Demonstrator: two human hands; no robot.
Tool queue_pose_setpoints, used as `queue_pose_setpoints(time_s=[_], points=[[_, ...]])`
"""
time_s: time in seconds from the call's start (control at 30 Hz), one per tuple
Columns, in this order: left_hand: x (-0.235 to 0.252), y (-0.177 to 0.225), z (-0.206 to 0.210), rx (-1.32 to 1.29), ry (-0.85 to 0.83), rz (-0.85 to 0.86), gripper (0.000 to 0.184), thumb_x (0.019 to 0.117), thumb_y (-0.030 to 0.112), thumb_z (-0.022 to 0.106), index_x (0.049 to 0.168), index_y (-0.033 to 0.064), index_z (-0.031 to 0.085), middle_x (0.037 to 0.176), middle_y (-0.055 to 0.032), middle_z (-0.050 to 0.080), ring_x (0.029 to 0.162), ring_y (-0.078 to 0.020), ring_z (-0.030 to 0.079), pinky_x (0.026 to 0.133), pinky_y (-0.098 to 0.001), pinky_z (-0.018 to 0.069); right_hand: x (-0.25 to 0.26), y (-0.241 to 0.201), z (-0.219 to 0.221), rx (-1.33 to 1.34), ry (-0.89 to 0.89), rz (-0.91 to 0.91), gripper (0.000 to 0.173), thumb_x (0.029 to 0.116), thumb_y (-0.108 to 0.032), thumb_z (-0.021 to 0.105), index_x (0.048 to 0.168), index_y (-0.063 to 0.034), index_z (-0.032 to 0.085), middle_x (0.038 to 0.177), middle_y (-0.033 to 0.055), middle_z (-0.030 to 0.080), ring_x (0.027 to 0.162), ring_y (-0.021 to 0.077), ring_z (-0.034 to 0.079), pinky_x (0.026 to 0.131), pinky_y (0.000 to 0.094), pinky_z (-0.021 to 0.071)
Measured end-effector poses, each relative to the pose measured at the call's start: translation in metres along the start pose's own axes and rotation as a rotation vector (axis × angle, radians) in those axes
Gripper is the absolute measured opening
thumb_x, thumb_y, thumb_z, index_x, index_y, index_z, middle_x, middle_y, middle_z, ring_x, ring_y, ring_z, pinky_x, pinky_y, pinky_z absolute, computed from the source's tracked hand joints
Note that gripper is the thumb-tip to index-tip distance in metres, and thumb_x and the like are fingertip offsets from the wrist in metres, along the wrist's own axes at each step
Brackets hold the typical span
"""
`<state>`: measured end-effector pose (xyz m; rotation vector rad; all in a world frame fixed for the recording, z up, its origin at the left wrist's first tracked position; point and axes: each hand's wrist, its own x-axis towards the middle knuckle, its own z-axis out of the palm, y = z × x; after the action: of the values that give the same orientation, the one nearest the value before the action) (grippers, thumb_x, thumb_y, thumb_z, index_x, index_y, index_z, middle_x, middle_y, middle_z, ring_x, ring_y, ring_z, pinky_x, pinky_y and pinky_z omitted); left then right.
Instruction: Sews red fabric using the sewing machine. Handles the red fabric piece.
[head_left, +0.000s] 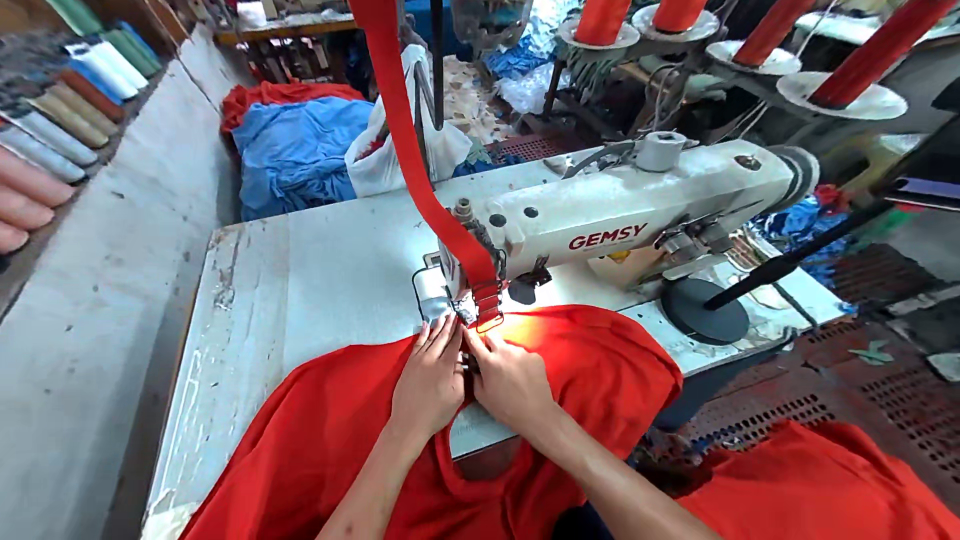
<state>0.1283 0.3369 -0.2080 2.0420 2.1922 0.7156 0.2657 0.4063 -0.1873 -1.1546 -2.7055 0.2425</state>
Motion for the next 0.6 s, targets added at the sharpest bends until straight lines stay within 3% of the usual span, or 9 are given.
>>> queue_pose_setpoints(time_s=[0.13, 0.23, 0.3, 0.4, 0.5, 0.57, 0.6], points=[[0.009, -0.006, 0.003, 0.068, 0.007, 0.003, 0.048, 0.0986, 0.016, 0.043, 0.142, 0.0041, 0.06, 0.156, -0.0084, 0.05, 0.148, -0.0217, 0.042, 0.125, -0.0458, 0.0285, 0.012, 0.003, -0.001, -0.026, -0.002, -0.019, 0.038, 0.0907, -0.022, 0.057, 0.126, -0.0144, 0.071, 0.095, 0.0135, 0.072, 0.075, 0.0319, 0.071, 0.059, 0.0488, 0.0541], [0.013, -0.009, 0.003, 0.092, -0.018, -0.001, 0.048, 0.099, 0.017, 0.044, 0.142, 0.0029, 0.059, 0.156, -0.0094, 0.05, 0.149, -0.0229, 0.042, 0.125, -0.0464, 0.0278, 0.009, 0.008, 0.0, -0.004, -0.005, -0.047, 0.042, 0.0906, -0.022, 0.058, 0.131, -0.0181, 0.069, 0.104, 0.0117, 0.072, 0.074, 0.0297, 0.071, 0.057, 0.0473, 0.0538], [0.022, -0.018, 0.003, 0.067, -0.024, 0.002, 0.047, 0.1071, 0.024, 0.037, 0.142, 0.0023, 0.059, 0.154, -0.0105, 0.052, 0.148, -0.0241, 0.042, 0.125, -0.0458, 0.0269, 0.004, 0.01, -0.001, 0.035, 0.004, -0.066, 0.044, 0.0899, -0.02, 0.059, 0.132, -0.0188, 0.069, 0.106, 0.0104, 0.073, 0.074, 0.0293, 0.071, 0.056, 0.0478, 0.055], [0.039, -0.029, -0.002, 0.006, -0.076, -0.047, 0.048, 0.1086, 0.028, 0.033, 0.141, 0.0048, 0.06, 0.156, -0.0099, 0.05, 0.152, -0.0236, 0.036, 0.128, -0.0447, 0.0205, 0.001, 0.013, -0.005, 0.061, -0.035, -0.067, 0.043, 0.0921, -0.019, 0.057, 0.134, -0.0208, 0.067, 0.107, 0.0097, 0.072, 0.077, 0.0299, 0.071, 0.058, 0.0487, 0.0558], [0.039, -0.025, 0.002, -0.038, 0.25, -0.087, 0.034, 0.1042, 0.018, 0.045, 0.118, 0.005, 0.074, 0.143, -0.013, 0.062, 0.143, -0.0303, 0.049, 0.121, -0.0506, 0.034, 0.006, 0.015, -0.004, 0.083, -0.012, -0.082, 0.035, 0.0921, -0.018, 0.058, 0.124, -0.0182, 0.071, 0.102, 0.0099, 0.072, 0.076, 0.0307, 0.071, 0.058, 0.0491, 0.0551], [0.035, -0.001, -0.004, -0.186, 0.448, -0.17, 0.028, 0.1023, 0.011, 0.049, 0.114, 0.0019, 0.072, 0.127, -0.0115, 0.068, 0.124, -0.0222, 0.062, 0.107, -0.0386, 0.0505, 0.012, 0.021, -0.002, 0.104, 0.037, -0.108, 0.028, 0.0904, -0.016, 0.06, 0.115, -0.0168, 0.073, 0.1, 0.0095, 0.073, 0.079, 0.0308, 0.072, 0.059, 0.0511, 0.0555], [0.031, 0.011, -0.007, -0.316, 0.476, -0.215, 0.024, 0.1022, 0.009, 0.049, 0.113, 0.0001, 0.069, 0.115, -0.009, 0.069, 0.107, -0.0152, 0.067, 0.093, -0.0317, 0.057, 0.015, 0.027, 0.001, 0.126, 0.074, -0.137, 0.025, 0.0899, -0.016, 0.061, 0.111, -0.0164, 0.074, 0.097, 0.0095, 0.073, 0.078, 0.031, 0.072, 0.058, 0.052, 0.0555]])
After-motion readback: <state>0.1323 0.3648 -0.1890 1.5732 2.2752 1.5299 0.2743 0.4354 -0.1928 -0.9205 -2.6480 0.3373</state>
